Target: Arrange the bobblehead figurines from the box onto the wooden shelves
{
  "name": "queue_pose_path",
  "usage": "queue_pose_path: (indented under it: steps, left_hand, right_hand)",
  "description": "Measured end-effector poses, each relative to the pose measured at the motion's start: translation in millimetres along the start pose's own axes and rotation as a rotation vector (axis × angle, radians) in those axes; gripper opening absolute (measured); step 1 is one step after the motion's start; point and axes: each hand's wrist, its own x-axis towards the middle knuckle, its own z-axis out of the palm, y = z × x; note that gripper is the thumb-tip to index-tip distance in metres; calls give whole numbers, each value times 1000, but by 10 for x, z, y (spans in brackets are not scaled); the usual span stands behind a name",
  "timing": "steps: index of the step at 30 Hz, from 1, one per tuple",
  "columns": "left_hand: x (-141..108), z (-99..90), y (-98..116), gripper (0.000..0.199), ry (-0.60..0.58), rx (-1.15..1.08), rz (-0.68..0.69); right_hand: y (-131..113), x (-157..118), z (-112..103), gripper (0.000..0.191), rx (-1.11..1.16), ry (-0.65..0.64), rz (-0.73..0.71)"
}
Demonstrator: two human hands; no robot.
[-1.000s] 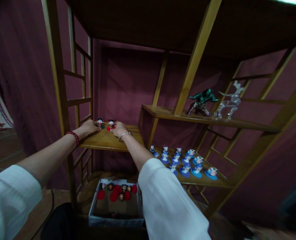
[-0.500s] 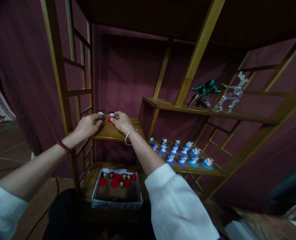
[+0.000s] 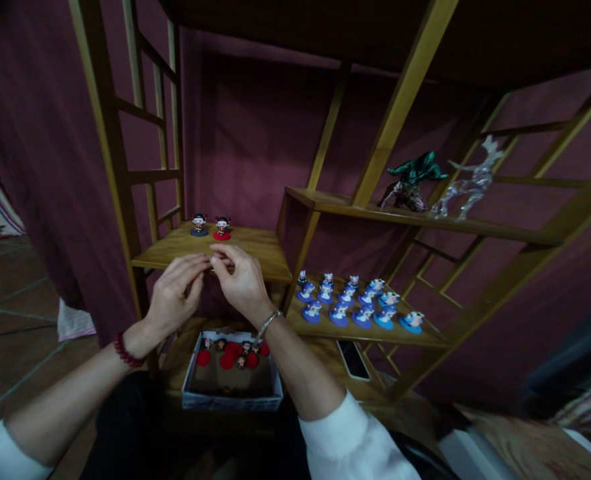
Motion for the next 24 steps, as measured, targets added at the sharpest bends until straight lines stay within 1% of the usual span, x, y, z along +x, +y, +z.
queue_pose_path:
  steps: [2, 6, 11, 14, 18, 21, 24]
  left_hand:
    - [-102, 28, 25, 32, 2, 8, 41]
    - [-251, 89, 42, 36, 14, 30, 69]
    - [-385, 186, 54, 34, 6, 54, 51]
    - [-484, 247, 64, 29, -12, 60, 40]
    - [-648, 322, 54, 25, -34, 58, 26]
    - [-789, 384, 11, 24, -87, 28, 2]
    - [-960, 462, -58, 24, -151, -12, -43]
  right_hand:
    - [-33, -92, -18, 21, -13, 13, -46]
    - [-99, -250, -56, 21, -36, 4, -142]
    - [-64, -397, -34, 23, -10, -51, -165]
    - [8, -471, 10, 23, 13, -50, -154]
    - [118, -577, 79, 23, -2, -79, -102]
    - [234, -663, 143, 22, -21, -99, -49]
    - [408, -764, 225, 22, -37, -123, 26]
